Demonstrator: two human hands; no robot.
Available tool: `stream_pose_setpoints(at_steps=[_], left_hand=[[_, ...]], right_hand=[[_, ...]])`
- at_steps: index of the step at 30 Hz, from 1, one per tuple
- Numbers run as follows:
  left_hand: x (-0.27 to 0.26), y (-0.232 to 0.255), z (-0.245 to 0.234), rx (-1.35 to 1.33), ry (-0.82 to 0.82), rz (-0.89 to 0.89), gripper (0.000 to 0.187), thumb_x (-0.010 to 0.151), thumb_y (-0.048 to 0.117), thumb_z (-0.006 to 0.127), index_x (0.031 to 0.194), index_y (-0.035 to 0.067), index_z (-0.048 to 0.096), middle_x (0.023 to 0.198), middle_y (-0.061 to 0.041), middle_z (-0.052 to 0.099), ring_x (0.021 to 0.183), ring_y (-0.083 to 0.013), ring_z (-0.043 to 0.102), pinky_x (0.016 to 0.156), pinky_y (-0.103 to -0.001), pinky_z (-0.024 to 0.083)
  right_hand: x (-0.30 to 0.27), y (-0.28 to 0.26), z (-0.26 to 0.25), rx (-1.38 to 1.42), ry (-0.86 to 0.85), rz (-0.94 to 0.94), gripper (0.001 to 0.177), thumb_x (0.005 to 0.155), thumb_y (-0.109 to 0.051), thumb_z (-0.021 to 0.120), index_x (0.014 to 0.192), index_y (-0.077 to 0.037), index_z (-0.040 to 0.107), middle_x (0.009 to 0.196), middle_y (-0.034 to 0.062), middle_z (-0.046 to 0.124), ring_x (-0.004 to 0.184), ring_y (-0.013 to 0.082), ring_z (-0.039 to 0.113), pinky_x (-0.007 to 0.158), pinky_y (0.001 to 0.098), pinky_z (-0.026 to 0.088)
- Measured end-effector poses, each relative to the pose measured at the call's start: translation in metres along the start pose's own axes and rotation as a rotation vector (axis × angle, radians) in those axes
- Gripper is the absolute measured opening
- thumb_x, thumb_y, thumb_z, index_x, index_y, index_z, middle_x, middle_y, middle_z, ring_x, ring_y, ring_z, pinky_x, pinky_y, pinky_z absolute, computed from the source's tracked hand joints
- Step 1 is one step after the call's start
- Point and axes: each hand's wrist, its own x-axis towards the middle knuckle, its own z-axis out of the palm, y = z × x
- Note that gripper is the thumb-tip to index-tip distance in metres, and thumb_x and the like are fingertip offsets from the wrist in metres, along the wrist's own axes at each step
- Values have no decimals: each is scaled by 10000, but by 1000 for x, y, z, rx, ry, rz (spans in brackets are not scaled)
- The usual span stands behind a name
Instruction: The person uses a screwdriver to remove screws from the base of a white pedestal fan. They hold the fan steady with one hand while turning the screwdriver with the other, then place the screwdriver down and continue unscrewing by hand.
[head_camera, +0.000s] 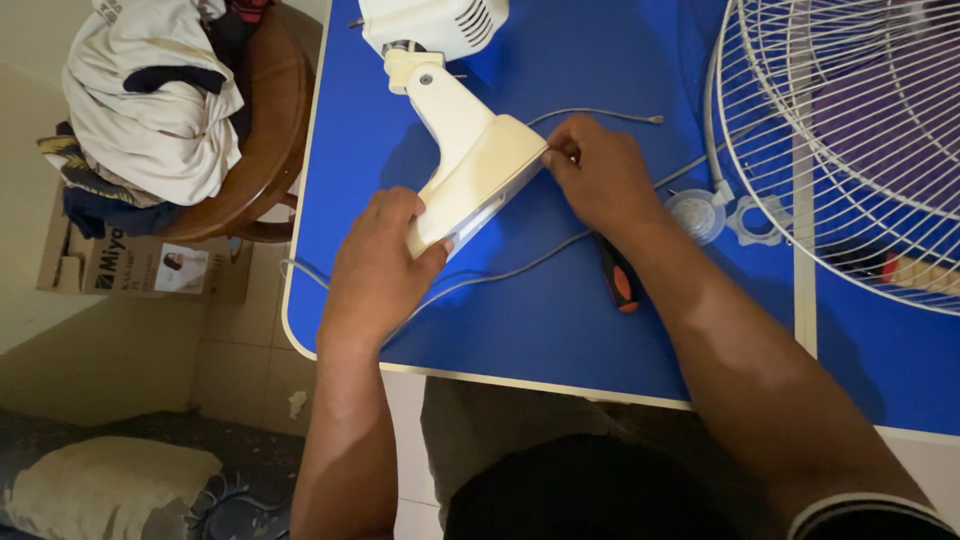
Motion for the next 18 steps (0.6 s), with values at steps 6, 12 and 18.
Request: stream_pose_setpoints(at_steps=[6,12,18], left_hand=[[-1,-1,1,-20,7,-5,433,808,158,825,1132,9,579,1121,-209,633,1022,-426,614,847,-475,489],[-1,-1,0,-17,-11,-23,423,813,163,818,1129,5,584,1126,-205,636,1029,-421,617,848,-473,493],[-2,-1,1,-39,24,14,420,819,161,817,1125,3,577,1123,-205,631,1037,-428,608,850,-474,493]], right_hand=[[-2,5,6,-32,66,-91,195,938,-213,731,997,-28,707,923,162,758,845,320,742,758,414,568],[-4,8,12,-149,66,-102,191,966,-219,705,990,-30,714,893,192,741,828,391,709,747,467,545],[-7,7,14,-127,88,-131,171,978,-190,679,1001,-23,706,875,196,731,817,406,699,733,495,530]])
